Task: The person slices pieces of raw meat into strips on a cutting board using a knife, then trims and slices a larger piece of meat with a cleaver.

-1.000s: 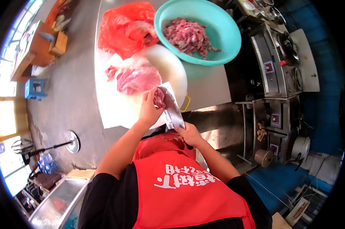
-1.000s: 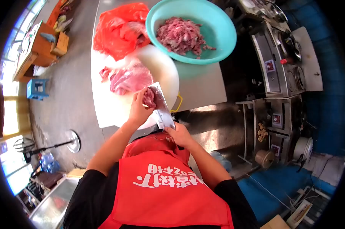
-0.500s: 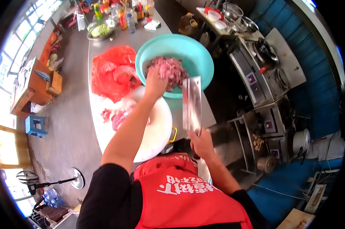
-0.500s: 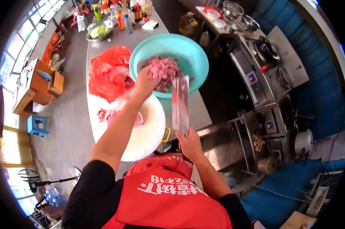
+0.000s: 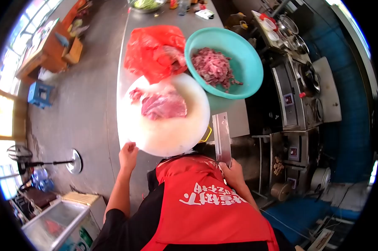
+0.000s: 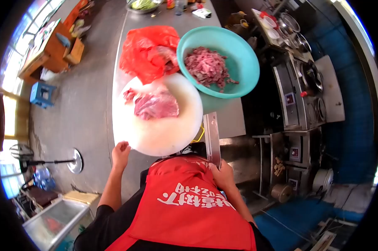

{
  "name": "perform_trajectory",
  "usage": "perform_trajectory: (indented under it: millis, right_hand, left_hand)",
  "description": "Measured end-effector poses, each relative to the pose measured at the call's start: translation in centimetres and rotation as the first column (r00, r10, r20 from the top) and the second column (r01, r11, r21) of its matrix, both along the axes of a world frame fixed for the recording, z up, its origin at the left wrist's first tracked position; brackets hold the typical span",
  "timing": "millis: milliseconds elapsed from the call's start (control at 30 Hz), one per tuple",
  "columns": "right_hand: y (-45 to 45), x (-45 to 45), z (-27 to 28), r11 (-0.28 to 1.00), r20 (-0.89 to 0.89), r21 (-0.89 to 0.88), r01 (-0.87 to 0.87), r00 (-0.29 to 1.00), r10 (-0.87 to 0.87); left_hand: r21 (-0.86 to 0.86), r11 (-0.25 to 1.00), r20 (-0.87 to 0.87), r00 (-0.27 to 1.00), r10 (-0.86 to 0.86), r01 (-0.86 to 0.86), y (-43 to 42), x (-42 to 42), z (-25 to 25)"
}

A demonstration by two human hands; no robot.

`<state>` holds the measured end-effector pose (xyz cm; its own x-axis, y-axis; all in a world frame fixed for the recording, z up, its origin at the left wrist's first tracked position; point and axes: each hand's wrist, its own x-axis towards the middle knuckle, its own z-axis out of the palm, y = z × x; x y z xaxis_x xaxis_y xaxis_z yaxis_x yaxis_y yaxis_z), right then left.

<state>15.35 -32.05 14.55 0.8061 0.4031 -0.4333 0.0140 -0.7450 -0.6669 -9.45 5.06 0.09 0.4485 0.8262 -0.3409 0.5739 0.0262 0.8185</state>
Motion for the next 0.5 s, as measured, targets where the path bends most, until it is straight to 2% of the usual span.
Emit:
perform_trajectory:
  millis: [100, 267, 333, 367, 433, 500]
  right_hand:
    - [1.5, 0.2, 0.0, 0.995, -0.077, -0.052, -0.082, 0.994, 0.078]
    - [4.2, 0.4, 1.8, 0.964, 0.020, -0.113, -0.242, 0.969, 0.246]
    - [4.6, 0.6, 1.7, 0.954, 0.091, -0.116, -0.277, 0.953, 0.288]
    - [4.6, 0.9, 1.6, 0.954, 0.093, -0.111, -0.278, 0.953, 0.288]
    - [4.3, 1.4, 1.3, 0.932, 0.135, -0.183, -0.313, 0.931, 0.339]
    - [4.2, 2.0, 1.2, 0.931, 0.144, -0.183, -0.317, 0.928, 0.344]
  left_hand:
    - [0.068, 0.996, 0.083, 0.995, -0.061, 0.055, 0.5, 3.6, 0.1]
    - [0.123, 0.988, 0.191, 0.975, -0.111, 0.088, 1.2, 10.9, 3.7]
    - [0.293, 0.919, 0.045, 0.956, -0.289, 0.264, 2.3, 13.0, 5.1]
    - [0.298, 0.918, 0.045, 0.957, -0.288, 0.263, 3.0, 14.1, 5.1]
    - [0.488, 0.782, 0.005, 0.894, -0.447, 0.388, 4.4, 16.4, 4.3]
    - [0.504, 0.738, -0.062, 0.871, -0.488, 0.449, 6.2, 19.1, 3.4]
